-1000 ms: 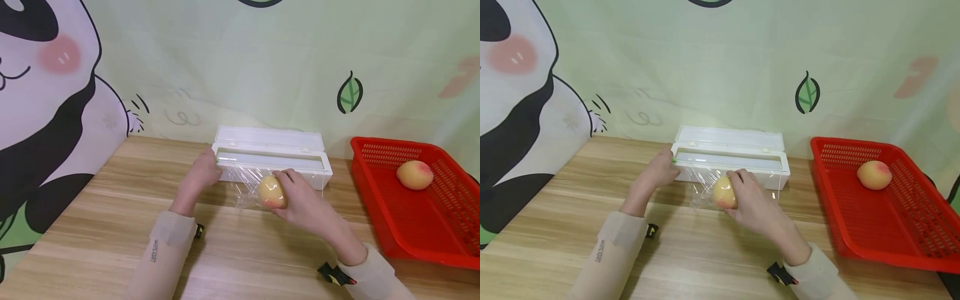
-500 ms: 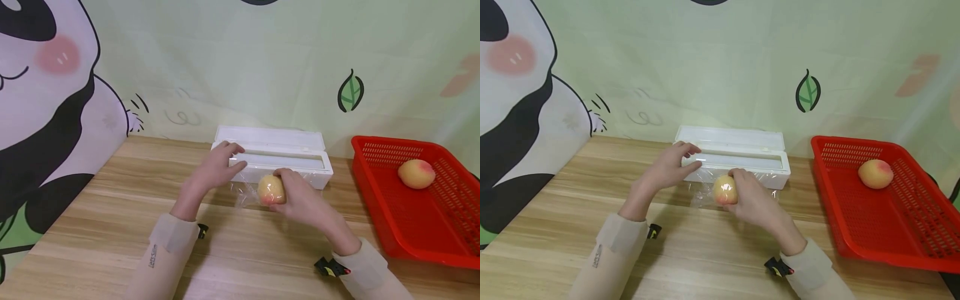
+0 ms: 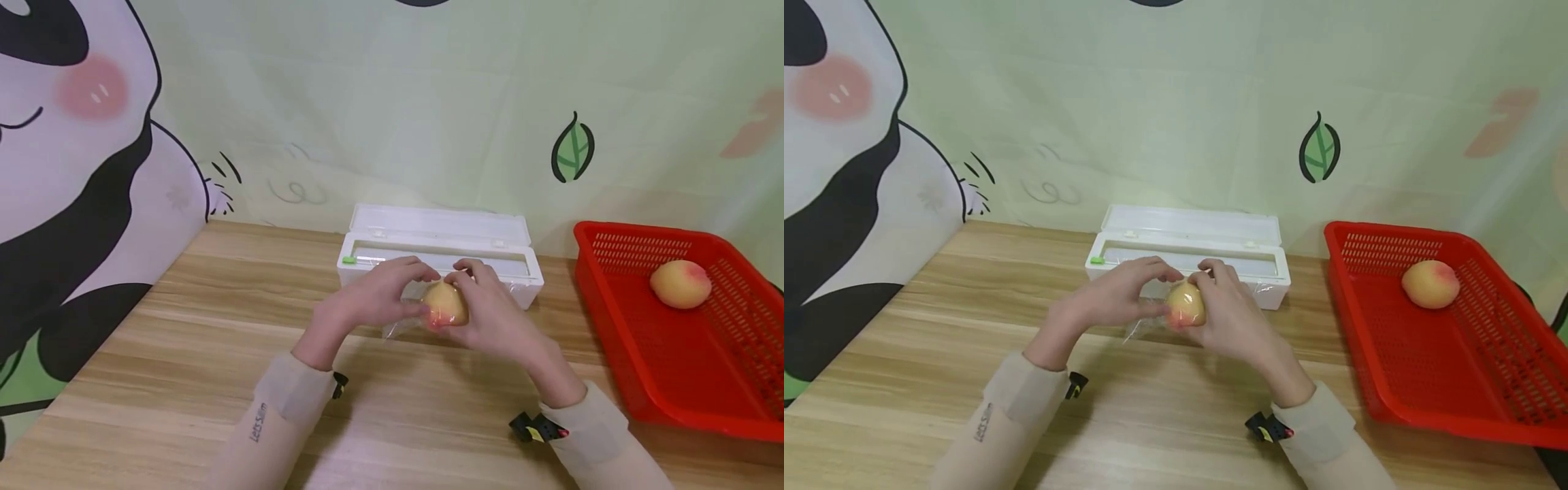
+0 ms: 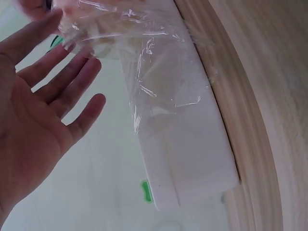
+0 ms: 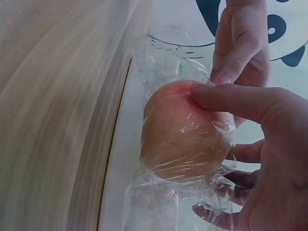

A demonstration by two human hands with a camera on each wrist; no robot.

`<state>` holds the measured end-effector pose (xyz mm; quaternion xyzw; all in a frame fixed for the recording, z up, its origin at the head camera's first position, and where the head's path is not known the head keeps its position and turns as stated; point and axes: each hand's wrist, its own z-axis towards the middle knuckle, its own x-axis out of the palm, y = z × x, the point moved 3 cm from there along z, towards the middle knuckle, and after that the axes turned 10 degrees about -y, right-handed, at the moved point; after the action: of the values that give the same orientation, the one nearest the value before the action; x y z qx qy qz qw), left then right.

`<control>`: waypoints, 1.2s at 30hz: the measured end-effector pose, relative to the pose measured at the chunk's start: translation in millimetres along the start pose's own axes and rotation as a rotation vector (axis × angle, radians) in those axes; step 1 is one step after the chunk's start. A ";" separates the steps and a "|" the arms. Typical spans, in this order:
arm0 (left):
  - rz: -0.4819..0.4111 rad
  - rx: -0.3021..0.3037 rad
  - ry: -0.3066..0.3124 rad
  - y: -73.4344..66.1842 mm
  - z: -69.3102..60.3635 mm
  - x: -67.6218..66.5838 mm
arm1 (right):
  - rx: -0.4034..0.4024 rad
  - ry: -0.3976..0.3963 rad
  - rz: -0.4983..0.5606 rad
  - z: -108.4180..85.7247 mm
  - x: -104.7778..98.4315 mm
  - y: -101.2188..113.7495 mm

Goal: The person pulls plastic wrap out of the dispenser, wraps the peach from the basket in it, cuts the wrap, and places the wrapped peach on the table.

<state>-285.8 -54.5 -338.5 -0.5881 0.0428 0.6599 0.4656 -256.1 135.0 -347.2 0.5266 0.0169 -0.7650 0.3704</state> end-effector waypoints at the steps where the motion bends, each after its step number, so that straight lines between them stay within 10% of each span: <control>1: -0.005 -0.001 0.001 -0.1 -0.3 -0.1 | -0.002 -0.001 -0.003 0.7 0.2 -0.7; 20: 0.026 -0.041 -0.001 -4.0 0.4 7.2 | 0.053 -0.024 0.008 3.0 4.7 -1.8; 36: 0.247 -0.016 -0.106 -6.7 8.9 24.2 | 0.097 -0.043 0.041 3.8 -2.7 -5.3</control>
<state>-284.9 -31.7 -352.2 -0.5462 0.0849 0.7428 0.3778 -261.8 138.7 -345.2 0.5276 -0.0392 -0.7683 0.3603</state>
